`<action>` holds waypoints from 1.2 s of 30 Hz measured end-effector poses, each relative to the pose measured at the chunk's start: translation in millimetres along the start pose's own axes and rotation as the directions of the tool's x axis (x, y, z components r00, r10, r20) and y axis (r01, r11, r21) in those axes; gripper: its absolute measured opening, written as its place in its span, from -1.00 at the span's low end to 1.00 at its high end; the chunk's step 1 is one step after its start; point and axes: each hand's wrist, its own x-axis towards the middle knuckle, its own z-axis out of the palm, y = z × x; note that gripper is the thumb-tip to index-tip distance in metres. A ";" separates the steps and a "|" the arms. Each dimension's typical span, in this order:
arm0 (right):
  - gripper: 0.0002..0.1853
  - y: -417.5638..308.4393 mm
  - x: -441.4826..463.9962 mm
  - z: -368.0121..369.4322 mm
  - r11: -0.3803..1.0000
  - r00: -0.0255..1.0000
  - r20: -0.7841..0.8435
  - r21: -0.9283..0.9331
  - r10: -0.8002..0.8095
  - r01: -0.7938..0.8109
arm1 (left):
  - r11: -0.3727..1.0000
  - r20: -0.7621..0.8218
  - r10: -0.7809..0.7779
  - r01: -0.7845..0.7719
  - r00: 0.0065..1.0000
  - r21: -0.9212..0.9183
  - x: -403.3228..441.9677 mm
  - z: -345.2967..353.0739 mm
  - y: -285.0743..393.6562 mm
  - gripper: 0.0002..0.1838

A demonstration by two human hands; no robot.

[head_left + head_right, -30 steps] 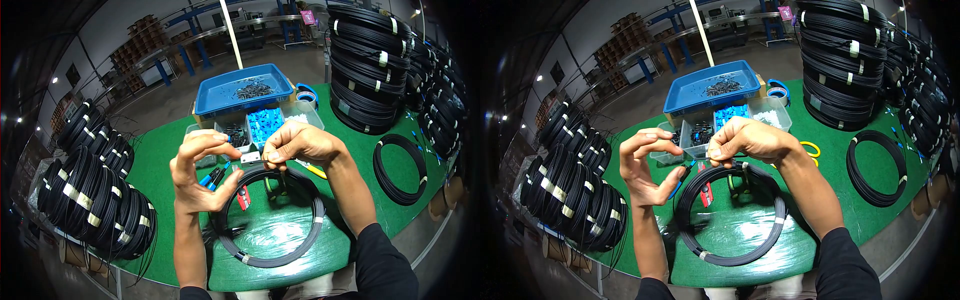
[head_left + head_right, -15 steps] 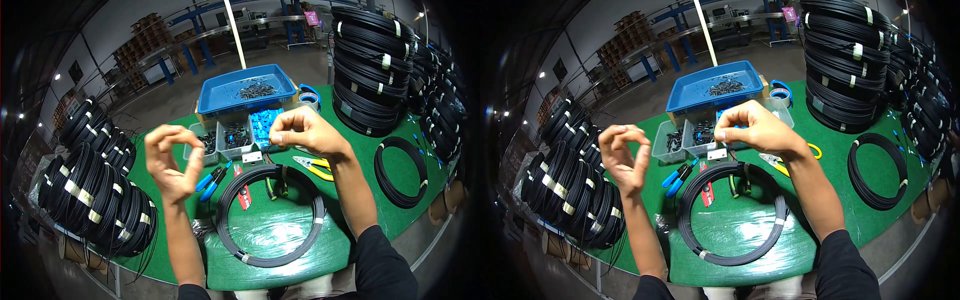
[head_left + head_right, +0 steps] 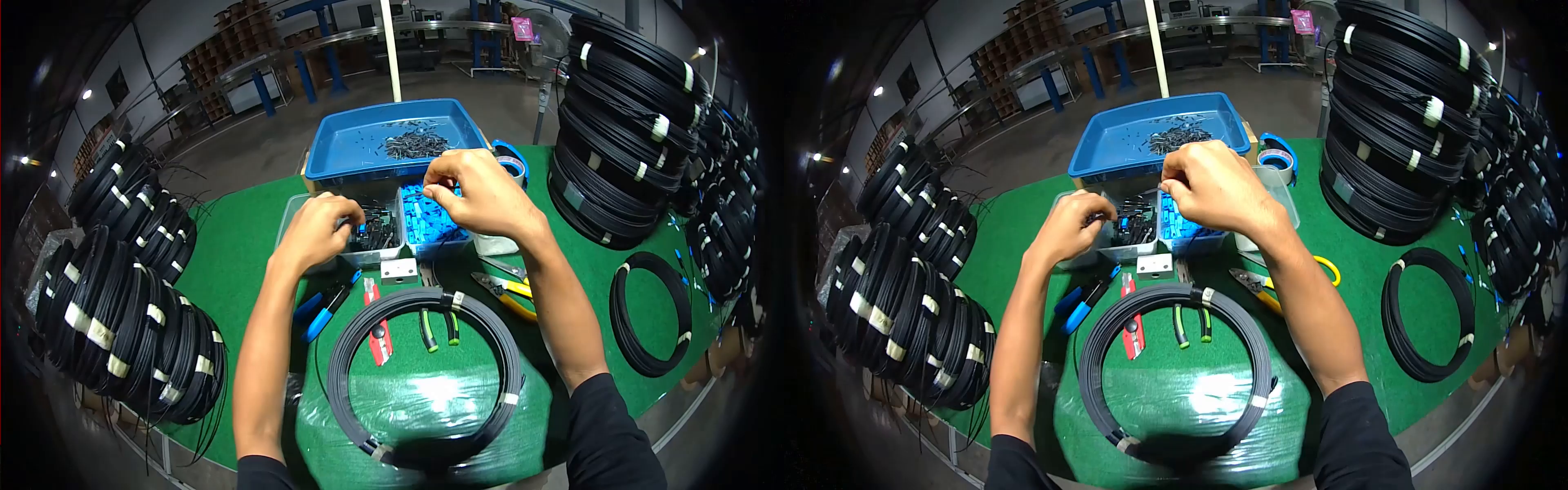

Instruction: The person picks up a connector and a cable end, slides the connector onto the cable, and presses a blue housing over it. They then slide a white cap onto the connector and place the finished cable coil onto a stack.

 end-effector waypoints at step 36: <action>-0.81 15.1 18.0 17.1 0.992 0.994 0.008 0.050 0.113 -0.114 | 0.943 0.533 0.075 -0.234 0.843 0.236 70.6 59.3 -56.0 -0.61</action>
